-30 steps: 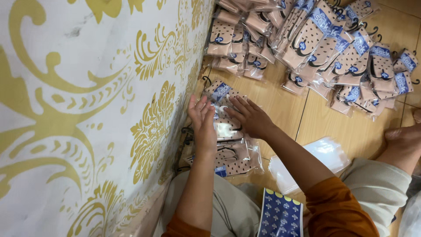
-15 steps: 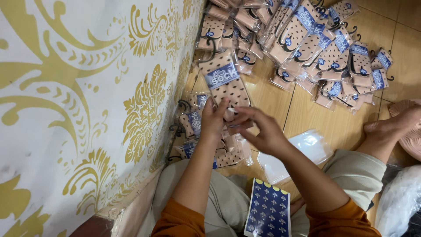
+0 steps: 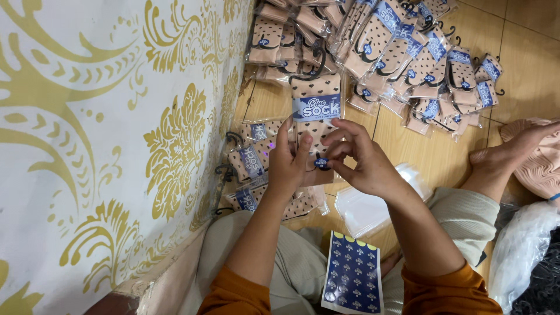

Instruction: The person is applying stickers to cardboard sock hangers, placing socks into plastic sleeves, and organizing the packaged socks into stacks.

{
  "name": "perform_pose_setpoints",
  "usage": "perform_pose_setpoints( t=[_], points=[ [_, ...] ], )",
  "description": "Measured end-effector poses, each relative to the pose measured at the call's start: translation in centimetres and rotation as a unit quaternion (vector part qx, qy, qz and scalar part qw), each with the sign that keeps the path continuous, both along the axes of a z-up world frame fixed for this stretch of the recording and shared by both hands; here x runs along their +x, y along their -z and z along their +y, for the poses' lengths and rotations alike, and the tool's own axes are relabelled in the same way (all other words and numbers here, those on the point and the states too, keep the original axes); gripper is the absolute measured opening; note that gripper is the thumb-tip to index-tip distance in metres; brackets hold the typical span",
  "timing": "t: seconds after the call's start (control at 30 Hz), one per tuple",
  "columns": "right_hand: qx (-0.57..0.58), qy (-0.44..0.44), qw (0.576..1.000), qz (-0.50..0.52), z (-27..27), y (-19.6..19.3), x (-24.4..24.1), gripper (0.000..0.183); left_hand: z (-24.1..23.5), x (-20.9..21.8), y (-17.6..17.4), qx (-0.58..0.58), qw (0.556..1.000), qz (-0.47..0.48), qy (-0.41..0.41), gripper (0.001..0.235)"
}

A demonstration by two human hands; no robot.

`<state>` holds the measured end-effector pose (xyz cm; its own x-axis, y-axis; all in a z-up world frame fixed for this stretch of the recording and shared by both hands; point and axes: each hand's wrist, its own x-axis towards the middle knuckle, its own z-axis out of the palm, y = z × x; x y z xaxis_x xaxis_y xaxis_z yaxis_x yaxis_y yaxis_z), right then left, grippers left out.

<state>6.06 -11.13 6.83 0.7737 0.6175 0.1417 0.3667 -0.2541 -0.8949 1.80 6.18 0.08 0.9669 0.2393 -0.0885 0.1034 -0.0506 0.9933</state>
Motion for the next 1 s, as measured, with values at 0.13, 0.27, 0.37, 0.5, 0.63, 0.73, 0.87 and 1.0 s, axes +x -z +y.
perform_pose_setpoints(
  t=[0.13, 0.27, 0.37, 0.5, 0.63, 0.73, 0.87, 1.0],
  points=[
    [-0.049, 0.027, 0.998, -0.038, 1.2, 1.1, -0.9, 0.077, -0.1, -0.2, -0.1, 0.017, 1.000, -0.002, 0.005, 0.068],
    [-0.217, 0.190, 0.953, -0.096, 2.8, 1.7, -0.7, 0.096, 0.3, 0.4, 1.7, 0.029, 0.999, 0.009, -0.045, 0.064],
    [-0.013, 0.200, 0.979, 0.034, 3.4, 3.7, 2.4, 0.110, 1.2, 0.8, -0.2, -0.052, 0.996, -0.019, -0.063, 0.074],
    [0.206, 0.184, 0.955, 0.109, 5.8, 2.1, 10.0, 0.097, 1.7, 1.9, 0.8, -0.186, 0.970, -0.146, -0.063, 0.074],
    [0.222, 0.305, 0.907, 0.189, 8.5, -1.6, 22.2, 0.094, 2.3, 3.0, 2.3, -0.203, 0.972, -0.068, -0.098, 0.073],
    [0.217, 0.342, 0.894, 0.193, 8.7, 0.0, 30.8, 0.086, 2.1, 3.6, 2.0, -0.226, 0.966, -0.030, -0.123, 0.074],
    [0.236, 0.316, 0.909, 0.134, 8.0, 5.5, 39.6, 0.105, 1.4, 4.1, 3.3, -0.264, 0.956, 0.031, -0.122, 0.067],
    [0.084, 0.326, 0.920, 0.199, 11.1, 6.0, 37.4, 0.114, 0.8, 5.1, 4.5, -0.286, 0.950, 0.078, -0.101, 0.059]
  ],
)
